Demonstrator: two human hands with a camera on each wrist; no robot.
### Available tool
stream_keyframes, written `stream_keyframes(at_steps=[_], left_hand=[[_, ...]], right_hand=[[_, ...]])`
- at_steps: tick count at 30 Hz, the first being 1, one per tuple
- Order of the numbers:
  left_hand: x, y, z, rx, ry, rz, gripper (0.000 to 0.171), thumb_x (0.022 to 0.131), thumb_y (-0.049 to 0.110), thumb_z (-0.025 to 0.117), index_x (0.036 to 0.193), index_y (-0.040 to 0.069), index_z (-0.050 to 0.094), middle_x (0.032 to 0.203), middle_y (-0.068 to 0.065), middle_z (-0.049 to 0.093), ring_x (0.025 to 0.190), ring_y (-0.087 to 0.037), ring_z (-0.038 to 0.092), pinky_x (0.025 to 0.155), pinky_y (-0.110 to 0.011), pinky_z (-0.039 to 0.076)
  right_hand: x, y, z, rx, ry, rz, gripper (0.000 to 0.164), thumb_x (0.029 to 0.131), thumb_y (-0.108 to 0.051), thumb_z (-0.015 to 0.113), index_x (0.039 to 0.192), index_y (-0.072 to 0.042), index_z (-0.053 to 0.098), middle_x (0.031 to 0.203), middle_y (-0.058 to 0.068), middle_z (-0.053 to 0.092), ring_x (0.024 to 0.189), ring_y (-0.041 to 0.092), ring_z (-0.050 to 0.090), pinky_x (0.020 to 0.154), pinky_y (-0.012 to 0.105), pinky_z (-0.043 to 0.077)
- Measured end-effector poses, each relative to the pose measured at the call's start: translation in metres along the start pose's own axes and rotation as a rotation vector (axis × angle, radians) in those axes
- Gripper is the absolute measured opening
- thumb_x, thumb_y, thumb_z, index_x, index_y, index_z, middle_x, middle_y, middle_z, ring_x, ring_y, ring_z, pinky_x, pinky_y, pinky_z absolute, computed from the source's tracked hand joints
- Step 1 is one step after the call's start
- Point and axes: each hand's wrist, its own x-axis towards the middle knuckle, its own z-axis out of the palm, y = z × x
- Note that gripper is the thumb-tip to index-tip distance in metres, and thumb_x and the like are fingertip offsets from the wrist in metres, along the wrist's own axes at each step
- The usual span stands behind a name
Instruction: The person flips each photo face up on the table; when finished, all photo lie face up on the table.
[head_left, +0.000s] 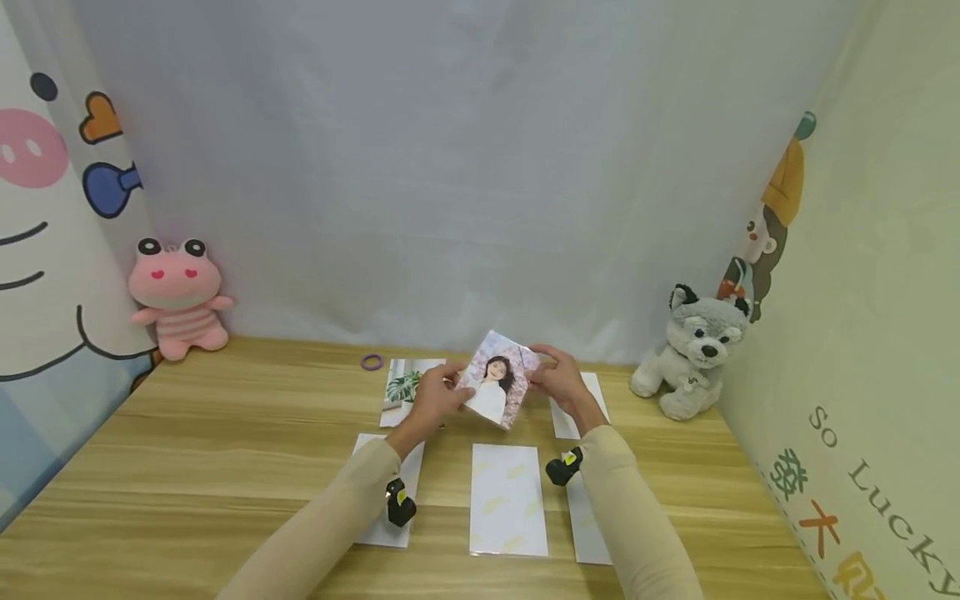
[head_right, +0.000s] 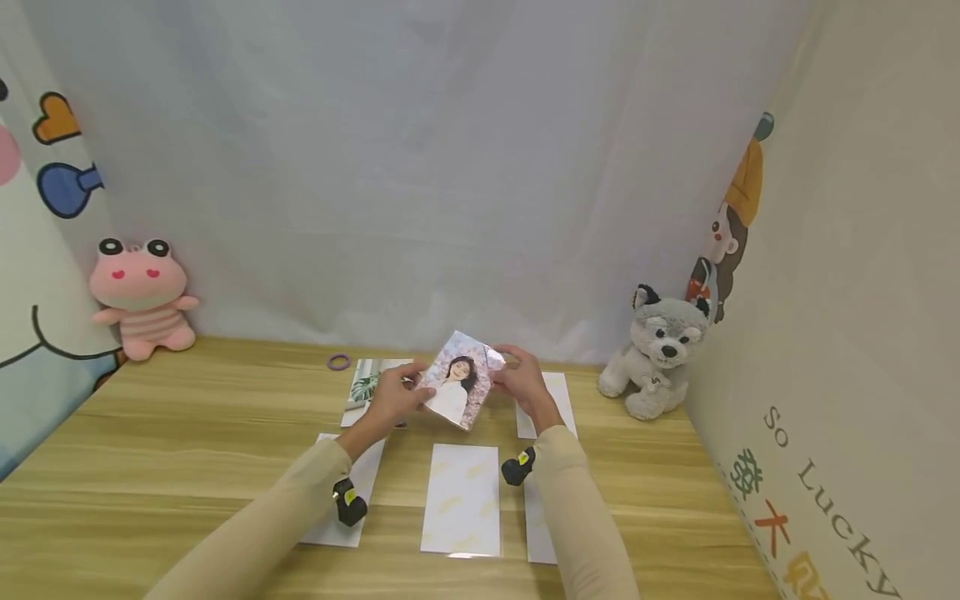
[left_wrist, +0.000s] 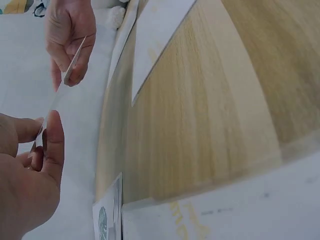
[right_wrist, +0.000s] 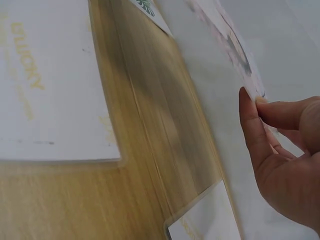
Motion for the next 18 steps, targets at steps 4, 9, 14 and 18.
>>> stream_keyframes(at_steps=[4, 9, 14, 18], left_hand=[[-0.0036, 0.0, -0.0034, 0.091, -0.073, 0.002, 0.053, 0.082, -0.008, 0.073, 0.132, -0.013, 0.056, 0.078, -0.003, 0.05, 0.053, -0.007, 0.054, 0.05, -0.021, 0.048], [-0.0068, -0.0047, -0.0052, 0.201, -0.109, 0.029, 0.056, 0.081, -0.003, 0.076, 0.133, -0.012, 0.056, 0.076, -0.004, 0.054, 0.05, -0.008, 0.056, 0.048, -0.021, 0.044], [-0.0083, -0.0081, -0.0064, 0.295, -0.117, 0.028, 0.057, 0.082, 0.0, 0.077, 0.134, -0.011, 0.056, 0.076, -0.007, 0.058, 0.051, -0.008, 0.054, 0.053, -0.023, 0.044], [-0.008, -0.0093, -0.0057, 0.406, -0.112, 0.035, 0.05, 0.081, 0.006, 0.079, 0.126, -0.01, 0.062, 0.069, -0.002, 0.056, 0.052, -0.008, 0.047, 0.056, -0.023, 0.041]], right_hand=[[0.0037, 0.0017, 0.0012, -0.02, 0.062, -0.015, 0.057, 0.091, 0.01, 0.062, 0.145, 0.004, 0.046, 0.076, -0.001, 0.057, 0.065, 0.006, 0.062, 0.073, 0.028, 0.06], [0.0057, 0.0021, 0.0025, -0.115, 0.036, -0.012, 0.058, 0.094, 0.005, 0.062, 0.148, 0.002, 0.043, 0.079, -0.001, 0.059, 0.066, 0.008, 0.063, 0.074, 0.035, 0.061], [0.0081, 0.0015, 0.0044, -0.238, -0.036, -0.017, 0.061, 0.095, 0.005, 0.059, 0.152, 0.001, 0.037, 0.081, 0.002, 0.057, 0.063, 0.011, 0.062, 0.07, 0.038, 0.061], [0.0107, 0.0007, 0.0088, -0.313, -0.029, -0.053, 0.062, 0.092, 0.008, 0.061, 0.15, 0.003, 0.038, 0.08, 0.005, 0.06, 0.062, 0.012, 0.062, 0.073, 0.039, 0.061]])
